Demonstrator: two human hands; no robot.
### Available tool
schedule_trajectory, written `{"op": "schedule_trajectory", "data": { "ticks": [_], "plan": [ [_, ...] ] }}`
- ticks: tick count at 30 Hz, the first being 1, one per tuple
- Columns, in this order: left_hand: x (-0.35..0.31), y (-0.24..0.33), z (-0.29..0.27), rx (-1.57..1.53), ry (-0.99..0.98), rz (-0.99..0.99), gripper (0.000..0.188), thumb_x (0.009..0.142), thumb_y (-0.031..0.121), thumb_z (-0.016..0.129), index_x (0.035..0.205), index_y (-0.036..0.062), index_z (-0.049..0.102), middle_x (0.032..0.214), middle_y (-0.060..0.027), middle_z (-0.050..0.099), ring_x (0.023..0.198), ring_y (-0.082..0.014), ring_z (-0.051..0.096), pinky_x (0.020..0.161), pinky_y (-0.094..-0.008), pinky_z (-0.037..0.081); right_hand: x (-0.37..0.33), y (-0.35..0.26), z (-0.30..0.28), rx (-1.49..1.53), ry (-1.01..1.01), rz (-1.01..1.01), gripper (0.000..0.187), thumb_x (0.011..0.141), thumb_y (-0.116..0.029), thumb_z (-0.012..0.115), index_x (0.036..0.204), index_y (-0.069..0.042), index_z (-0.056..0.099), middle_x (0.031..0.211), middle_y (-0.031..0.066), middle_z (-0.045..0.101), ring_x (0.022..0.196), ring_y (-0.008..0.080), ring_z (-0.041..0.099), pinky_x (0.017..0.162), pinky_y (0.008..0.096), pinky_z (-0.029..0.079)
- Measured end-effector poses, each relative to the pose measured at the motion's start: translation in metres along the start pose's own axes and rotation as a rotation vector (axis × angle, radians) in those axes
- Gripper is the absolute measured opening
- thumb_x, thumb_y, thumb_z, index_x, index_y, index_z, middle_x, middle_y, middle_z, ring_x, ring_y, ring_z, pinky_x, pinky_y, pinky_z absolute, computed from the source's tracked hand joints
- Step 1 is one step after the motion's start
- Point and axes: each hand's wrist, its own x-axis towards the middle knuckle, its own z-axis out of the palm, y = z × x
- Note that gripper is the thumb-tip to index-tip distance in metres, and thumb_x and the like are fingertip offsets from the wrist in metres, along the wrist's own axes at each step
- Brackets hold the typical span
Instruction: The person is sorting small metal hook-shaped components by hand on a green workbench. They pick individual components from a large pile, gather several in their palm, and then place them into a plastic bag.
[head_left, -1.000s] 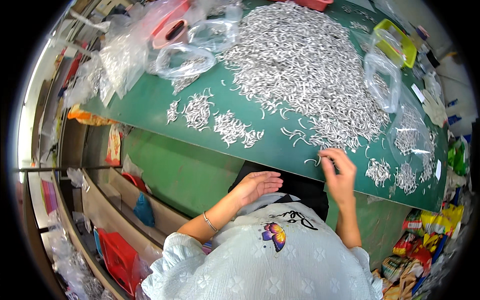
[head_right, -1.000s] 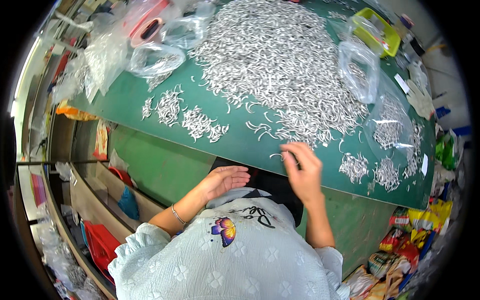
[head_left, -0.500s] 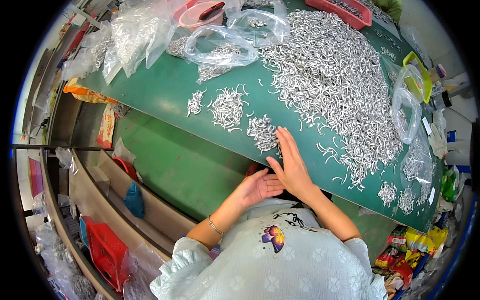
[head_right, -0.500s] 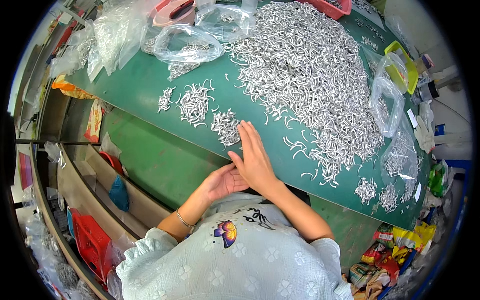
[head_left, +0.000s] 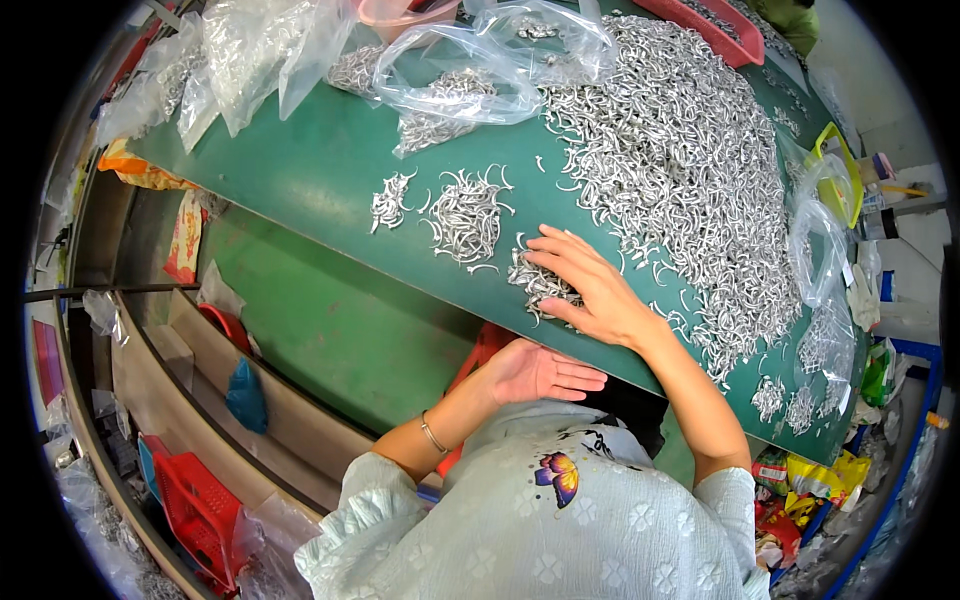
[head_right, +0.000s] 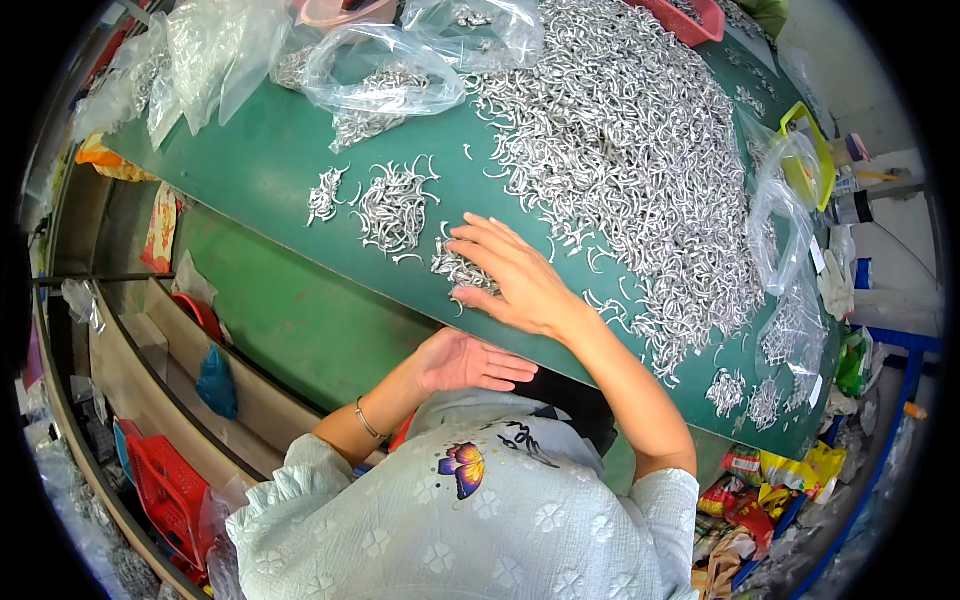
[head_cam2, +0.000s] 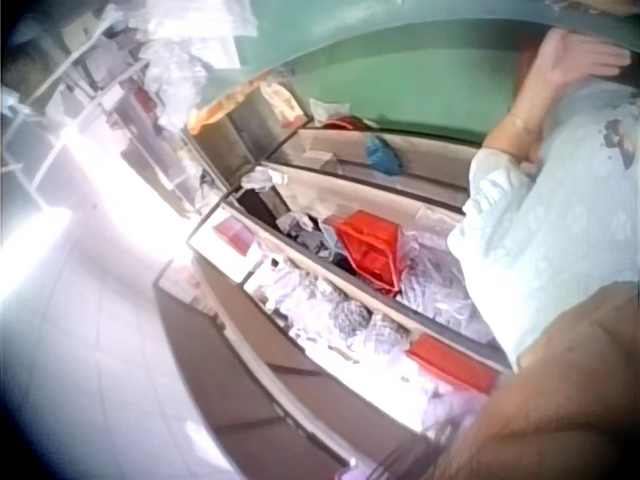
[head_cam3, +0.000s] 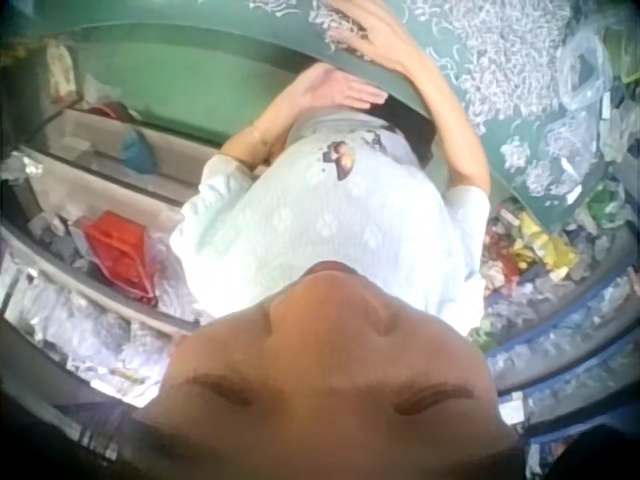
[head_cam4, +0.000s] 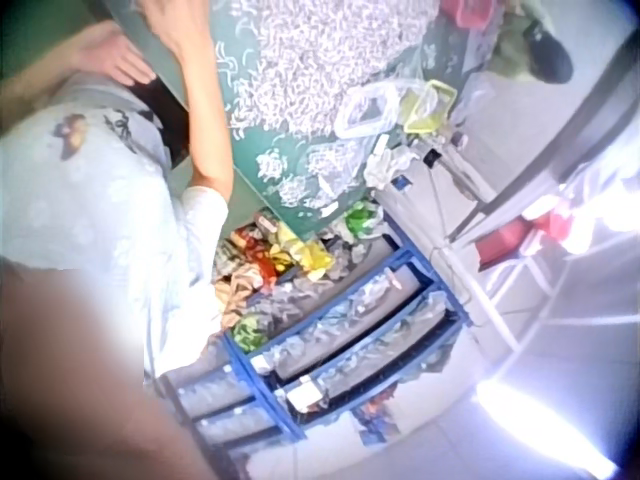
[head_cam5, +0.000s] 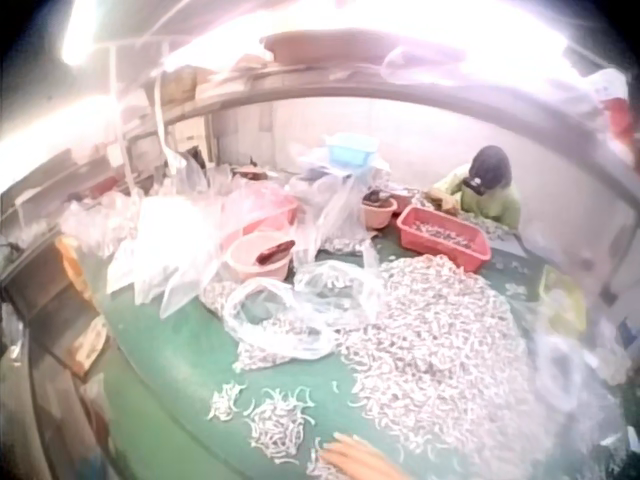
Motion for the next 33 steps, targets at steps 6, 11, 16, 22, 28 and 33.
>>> {"op": "schedule_trajectory", "data": {
  "ticks": [6, 11, 16, 22, 28, 33],
  "plan": [
    [0.002, 0.004, 0.006, 0.017, -0.015, -0.004, 0.091, 0.096, 0.063, 0.027, 0.143, -0.0147, 0.024, 0.146, -0.0365, 0.029, 0.137, -0.0449, 0.034, 0.111, -0.0507, 0.032, 0.010, 0.000, 0.005, -0.094, 0.048, -0.113, 0.056, 0.080, -0.033, 0.074, 0.125, -0.004, 0.057, 0.139, 0.0125, 0.049, 0.137, 0.0345, 0.037, 0.114, 0.0491, 0.030],
    [0.003, 0.003, 0.005, -0.027, -0.037, 0.001, 0.090, 0.096, 0.064, 0.023, 0.144, -0.0123, 0.022, 0.146, -0.0388, 0.026, 0.138, -0.0472, 0.029, 0.113, -0.0526, 0.028, -0.009, -0.001, 0.005, -0.104, -0.014, -0.111, 0.059, 0.076, -0.034, 0.076, 0.125, -0.005, 0.057, 0.138, 0.0118, 0.049, 0.136, 0.0346, 0.037, 0.114, 0.0501, 0.030],
    [0.006, -0.002, -0.010, -0.594, -0.302, -0.064, 0.086, 0.097, 0.060, 0.021, 0.145, -0.0113, 0.021, 0.146, -0.0418, 0.020, 0.139, -0.0503, 0.024, 0.113, -0.0550, 0.026, -0.008, -0.009, 0.005, -0.161, -0.004, -0.128, 0.062, 0.072, -0.032, 0.078, 0.126, -0.009, 0.058, 0.139, 0.0108, 0.049, 0.136, 0.0353, 0.038, 0.113, 0.0518, 0.030],
    [0.007, 0.001, -0.011, -0.527, -0.361, -0.048, 0.087, 0.097, 0.061, 0.021, 0.146, -0.0114, 0.019, 0.146, -0.0420, 0.018, 0.140, -0.0513, 0.020, 0.113, -0.0556, 0.025, -0.014, -0.001, 0.009, -0.145, -0.035, -0.173, 0.046, 0.073, -0.025, 0.077, 0.115, -0.010, 0.065, 0.139, 0.0093, 0.049, 0.135, 0.0349, 0.038, 0.112, 0.0527, 0.032],
    [0.007, 0.006, -0.008, -0.515, -0.349, -0.080, 0.099, 0.091, 0.071, 0.026, 0.147, -0.0099, 0.018, 0.147, -0.0405, 0.021, 0.140, -0.0493, 0.021, 0.115, -0.0551, 0.022, -0.028, -0.005, 0.013, -0.113, -0.016, -0.148, 0.040, 0.075, -0.022, 0.076, 0.112, -0.010, 0.066, 0.139, 0.0090, 0.049, 0.136, 0.0348, 0.038, 0.112, 0.0519, 0.033],
    [-0.004, 0.015, -0.010, -0.460, -0.332, -0.044, 0.097, 0.091, 0.071, 0.026, 0.149, -0.0056, 0.015, 0.149, -0.0376, 0.020, 0.140, -0.0526, 0.017, 0.114, -0.0581, 0.021, -0.025, -0.015, 0.009, -0.126, -0.034, -0.110, 0.042, 0.074, -0.023, 0.075, 0.114, -0.011, 0.066, 0.140, 0.0086, 0.049, 0.136, 0.0346, 0.037, 0.112, 0.0521, 0.032]
  ]
}}
